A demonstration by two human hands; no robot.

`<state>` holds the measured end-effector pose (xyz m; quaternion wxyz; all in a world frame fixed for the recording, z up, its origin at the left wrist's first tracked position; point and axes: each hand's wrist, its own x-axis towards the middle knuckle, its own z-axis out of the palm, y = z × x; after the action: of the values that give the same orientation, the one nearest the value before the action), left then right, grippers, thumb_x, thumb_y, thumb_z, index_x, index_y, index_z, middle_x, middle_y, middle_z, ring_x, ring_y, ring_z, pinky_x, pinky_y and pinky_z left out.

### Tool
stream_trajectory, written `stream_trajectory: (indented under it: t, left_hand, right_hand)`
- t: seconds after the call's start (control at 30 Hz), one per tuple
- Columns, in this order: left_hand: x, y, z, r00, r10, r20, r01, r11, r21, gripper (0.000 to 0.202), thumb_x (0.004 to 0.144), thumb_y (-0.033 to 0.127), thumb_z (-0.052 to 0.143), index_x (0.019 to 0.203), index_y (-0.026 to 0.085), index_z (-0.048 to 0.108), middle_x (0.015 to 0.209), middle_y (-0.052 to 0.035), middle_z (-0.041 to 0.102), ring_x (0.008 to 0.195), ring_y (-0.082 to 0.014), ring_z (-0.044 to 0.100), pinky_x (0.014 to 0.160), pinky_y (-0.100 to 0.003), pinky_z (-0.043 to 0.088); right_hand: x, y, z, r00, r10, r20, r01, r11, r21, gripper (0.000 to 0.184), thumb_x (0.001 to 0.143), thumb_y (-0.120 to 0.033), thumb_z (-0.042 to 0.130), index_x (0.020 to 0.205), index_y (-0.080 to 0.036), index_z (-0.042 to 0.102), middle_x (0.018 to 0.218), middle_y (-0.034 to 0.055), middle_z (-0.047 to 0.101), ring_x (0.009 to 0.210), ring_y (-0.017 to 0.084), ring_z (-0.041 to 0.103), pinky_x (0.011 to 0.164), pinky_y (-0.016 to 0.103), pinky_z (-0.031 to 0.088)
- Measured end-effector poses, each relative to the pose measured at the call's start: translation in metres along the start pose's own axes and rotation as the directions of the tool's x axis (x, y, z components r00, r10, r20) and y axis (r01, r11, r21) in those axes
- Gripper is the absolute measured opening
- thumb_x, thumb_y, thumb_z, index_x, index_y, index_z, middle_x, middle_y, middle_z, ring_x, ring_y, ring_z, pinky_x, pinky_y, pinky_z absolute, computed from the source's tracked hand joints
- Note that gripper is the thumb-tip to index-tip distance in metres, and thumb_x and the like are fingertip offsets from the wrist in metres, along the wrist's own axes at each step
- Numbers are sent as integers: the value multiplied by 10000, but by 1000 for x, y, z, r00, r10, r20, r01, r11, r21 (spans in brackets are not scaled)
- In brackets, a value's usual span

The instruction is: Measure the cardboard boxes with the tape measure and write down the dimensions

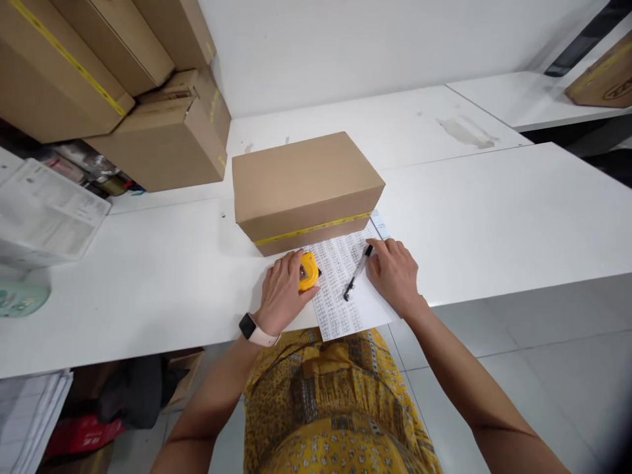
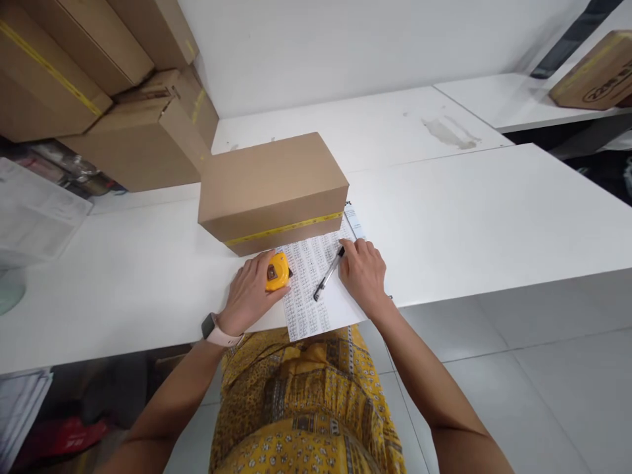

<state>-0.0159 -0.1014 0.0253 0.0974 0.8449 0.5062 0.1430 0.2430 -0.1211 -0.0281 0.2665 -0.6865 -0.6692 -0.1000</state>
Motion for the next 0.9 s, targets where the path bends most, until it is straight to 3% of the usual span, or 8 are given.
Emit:
stream_trajectory:
  t: [0.1,0.2,0.3,0.37,0.43,0.67,0.8,0.9]
  left_hand:
    - [2,-3,0,996,-93,-1,91,976,-196,660,809,263,788,1380,191,466,1277,-148,667,1204,-329,609,1009,-509,493]
    - [2,1,-22,988,-88,124,146,782,-606,610,823,359,754,1333,199,461,1199,-128,696,1033,-256,685,883,-424,554]
    - [1,8,-52,972,82,219,138,554,-821,580,850,439,700,1324,205,463,1126,-111,715,909,-208,700,766,-345,558]
    - [4,14,-69,968,138,208,110,514,-851,554,841,467,698,1279,194,497,1133,-120,714,933,-214,693,766,-338,549]
    - [7,18,-78,972,144,187,88,512,-854,522,840,506,692,1217,183,530,1133,-124,712,951,-216,684,783,-340,542]
    - [25,2,-113,992,14,125,103,470,-876,524,822,547,718,1167,172,596,1005,-90,739,786,-180,650,682,-295,495]
    - [48,-31,-154,991,-125,36,90,449,-889,492,762,540,737,1057,154,655,969,-88,740,772,-197,644,597,-271,463]
    - [66,-71,-180,962,-268,55,180,466,-866,420,744,492,731,989,154,686,891,-67,727,655,-149,588,510,-238,401]
  right_hand:
    - [1,0,-3,995,16,-98,-7,996,92,331,933,-140,465,1176,-207,680,897,97,655,857,255,575,705,372,431]
    - [7,-11,-19,982,74,-176,-11,942,335,251,961,-221,492,1075,-219,715,894,99,682,863,247,611,759,391,478]
    - [23,-37,-48,991,96,94,-134,669,731,283,1006,-381,491,1038,-226,725,913,82,717,836,213,646,770,379,526]
    - [36,-56,-68,930,-55,362,-312,400,862,426,1021,-524,446,1010,-210,734,946,87,736,850,201,673,744,354,554]
    - [48,-71,-82,868,-190,459,-394,298,869,513,985,-629,472,893,-198,736,882,76,732,790,180,661,711,329,554]
    - [94,-77,-102,870,-199,451,-384,299,873,567,776,-747,713,667,-193,655,659,18,624,628,126,565,582,263,482]
    - [154,-50,-105,920,19,392,-384,247,890,457,794,-563,819,662,-175,615,638,-1,579,598,96,519,576,237,447]
    - [198,-21,-97,887,225,404,-448,205,870,340,892,-358,769,668,-163,604,657,0,552,589,89,496,548,237,397]
